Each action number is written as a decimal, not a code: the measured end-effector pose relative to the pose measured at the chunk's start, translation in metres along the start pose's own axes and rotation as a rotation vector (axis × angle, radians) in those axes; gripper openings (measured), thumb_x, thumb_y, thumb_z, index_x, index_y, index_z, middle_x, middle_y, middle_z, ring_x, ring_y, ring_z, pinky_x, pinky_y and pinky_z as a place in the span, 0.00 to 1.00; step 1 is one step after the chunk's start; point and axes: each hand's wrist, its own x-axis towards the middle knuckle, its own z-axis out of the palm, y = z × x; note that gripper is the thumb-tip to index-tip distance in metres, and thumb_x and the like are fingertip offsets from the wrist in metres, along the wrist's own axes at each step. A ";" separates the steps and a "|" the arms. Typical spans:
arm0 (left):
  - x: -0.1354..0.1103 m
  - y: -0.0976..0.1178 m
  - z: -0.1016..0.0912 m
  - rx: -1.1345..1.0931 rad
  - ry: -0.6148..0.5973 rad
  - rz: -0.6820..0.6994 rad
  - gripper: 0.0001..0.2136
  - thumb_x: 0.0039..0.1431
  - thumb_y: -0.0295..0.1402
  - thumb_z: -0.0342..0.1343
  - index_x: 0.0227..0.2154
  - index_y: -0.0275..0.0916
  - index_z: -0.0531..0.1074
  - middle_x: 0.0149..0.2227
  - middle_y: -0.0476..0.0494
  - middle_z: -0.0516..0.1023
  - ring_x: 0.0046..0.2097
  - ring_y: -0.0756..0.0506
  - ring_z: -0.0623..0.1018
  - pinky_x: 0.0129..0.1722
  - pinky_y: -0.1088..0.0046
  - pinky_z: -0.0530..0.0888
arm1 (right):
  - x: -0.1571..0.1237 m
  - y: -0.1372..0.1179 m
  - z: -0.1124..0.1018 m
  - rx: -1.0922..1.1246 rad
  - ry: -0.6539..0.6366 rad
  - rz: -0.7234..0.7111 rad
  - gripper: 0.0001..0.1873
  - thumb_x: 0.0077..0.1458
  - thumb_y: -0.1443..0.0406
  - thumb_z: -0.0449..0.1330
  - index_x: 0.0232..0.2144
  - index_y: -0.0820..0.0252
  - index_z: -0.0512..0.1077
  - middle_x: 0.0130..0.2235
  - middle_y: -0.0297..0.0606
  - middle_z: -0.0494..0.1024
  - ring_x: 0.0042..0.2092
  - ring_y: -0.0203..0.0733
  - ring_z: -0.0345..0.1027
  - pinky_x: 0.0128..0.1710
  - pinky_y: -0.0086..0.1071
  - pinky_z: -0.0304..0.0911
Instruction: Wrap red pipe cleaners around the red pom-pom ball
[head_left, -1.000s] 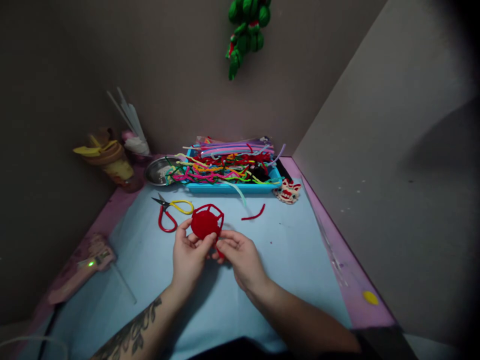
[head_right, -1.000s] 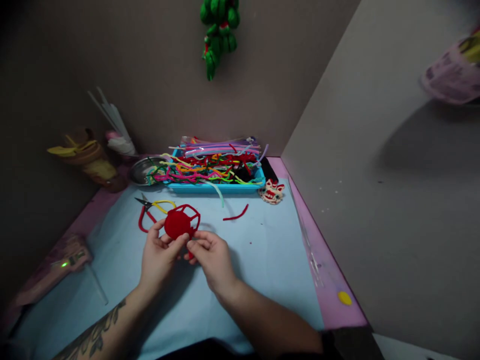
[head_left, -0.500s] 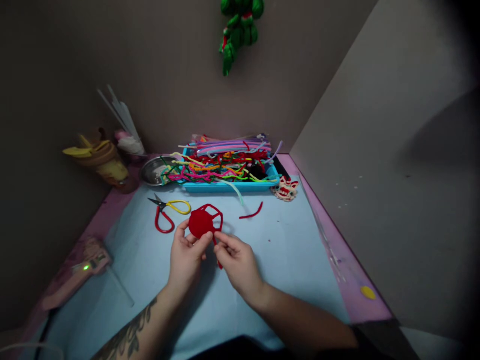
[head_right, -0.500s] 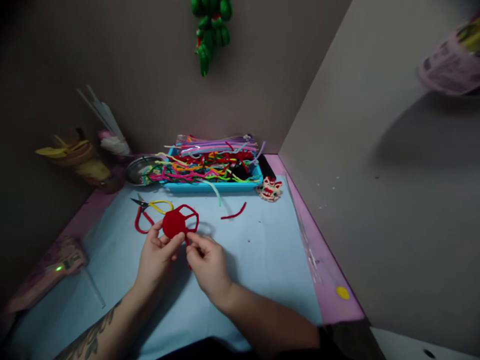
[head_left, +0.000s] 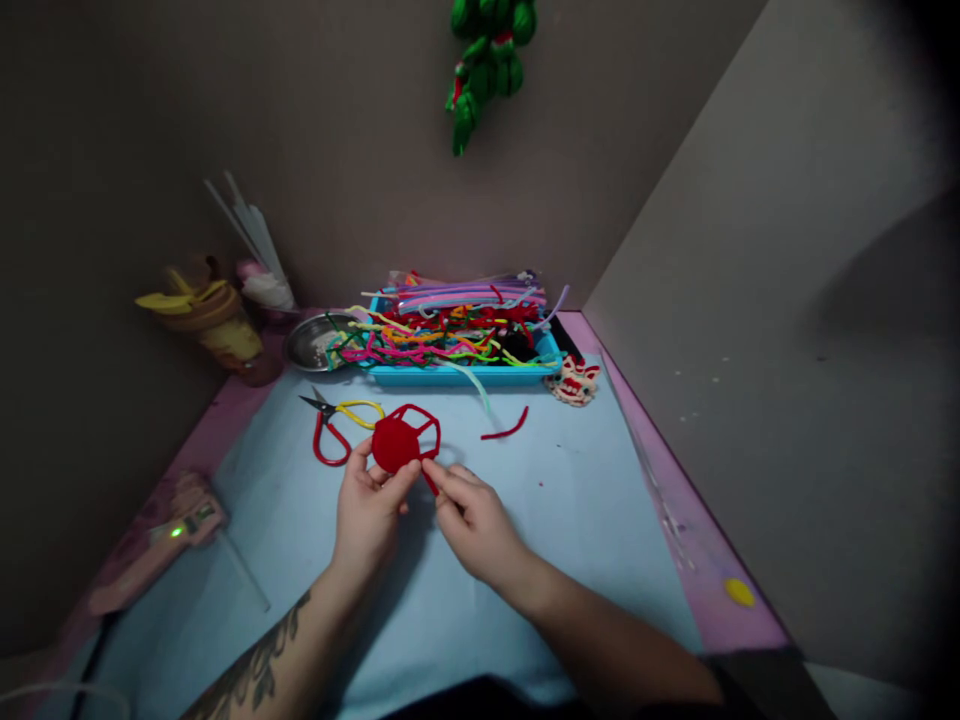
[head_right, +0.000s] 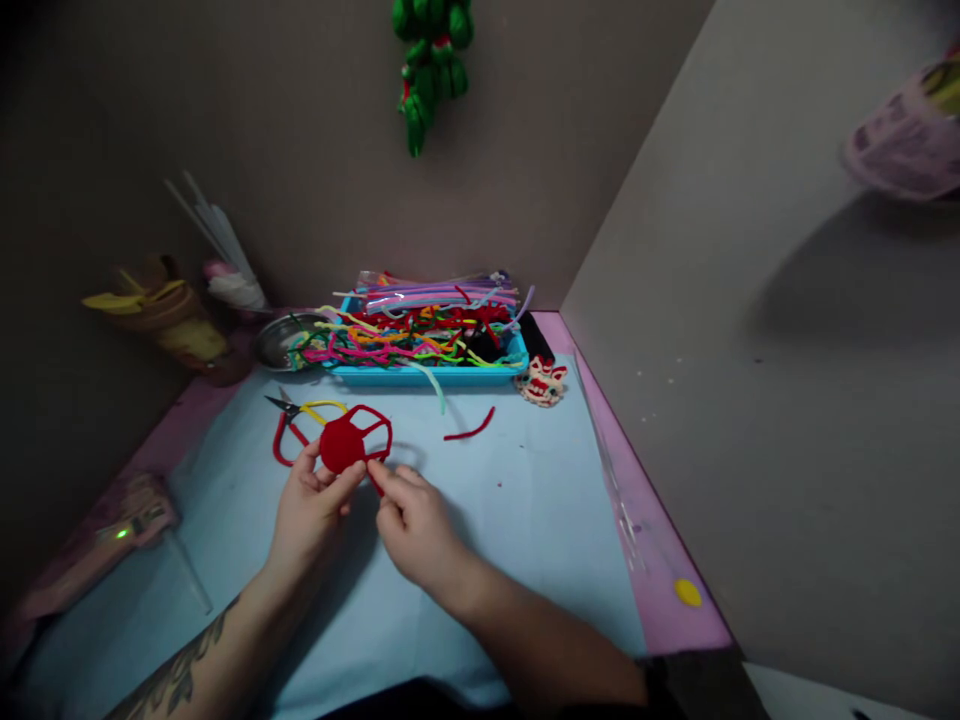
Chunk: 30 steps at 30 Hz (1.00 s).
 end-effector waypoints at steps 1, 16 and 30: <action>0.001 0.000 0.000 -0.001 0.005 -0.001 0.28 0.40 0.31 0.69 0.43 0.40 0.62 0.26 0.54 0.77 0.18 0.57 0.67 0.14 0.86 0.59 | 0.000 0.000 0.000 0.041 -0.002 0.030 0.24 0.52 0.72 0.51 0.51 0.59 0.72 0.32 0.37 0.71 0.31 0.36 0.64 0.30 0.29 0.64; 0.003 -0.005 -0.004 0.246 -0.257 -0.186 0.37 0.39 0.36 0.70 0.51 0.37 0.58 0.24 0.49 0.79 0.15 0.57 0.62 0.12 0.84 0.55 | 0.031 0.008 -0.042 1.269 0.160 0.707 0.18 0.35 0.73 0.66 0.32 0.58 0.67 0.18 0.25 0.68 0.18 0.24 0.49 0.16 0.18 0.43; 0.006 0.001 -0.004 -0.036 -0.226 -0.290 0.36 0.37 0.35 0.72 0.50 0.36 0.64 0.22 0.54 0.73 0.14 0.61 0.56 0.14 0.84 0.50 | 0.011 0.008 -0.021 0.037 0.253 0.149 0.03 0.50 0.64 0.62 0.30 0.55 0.73 0.34 0.35 0.73 0.37 0.40 0.66 0.37 0.32 0.61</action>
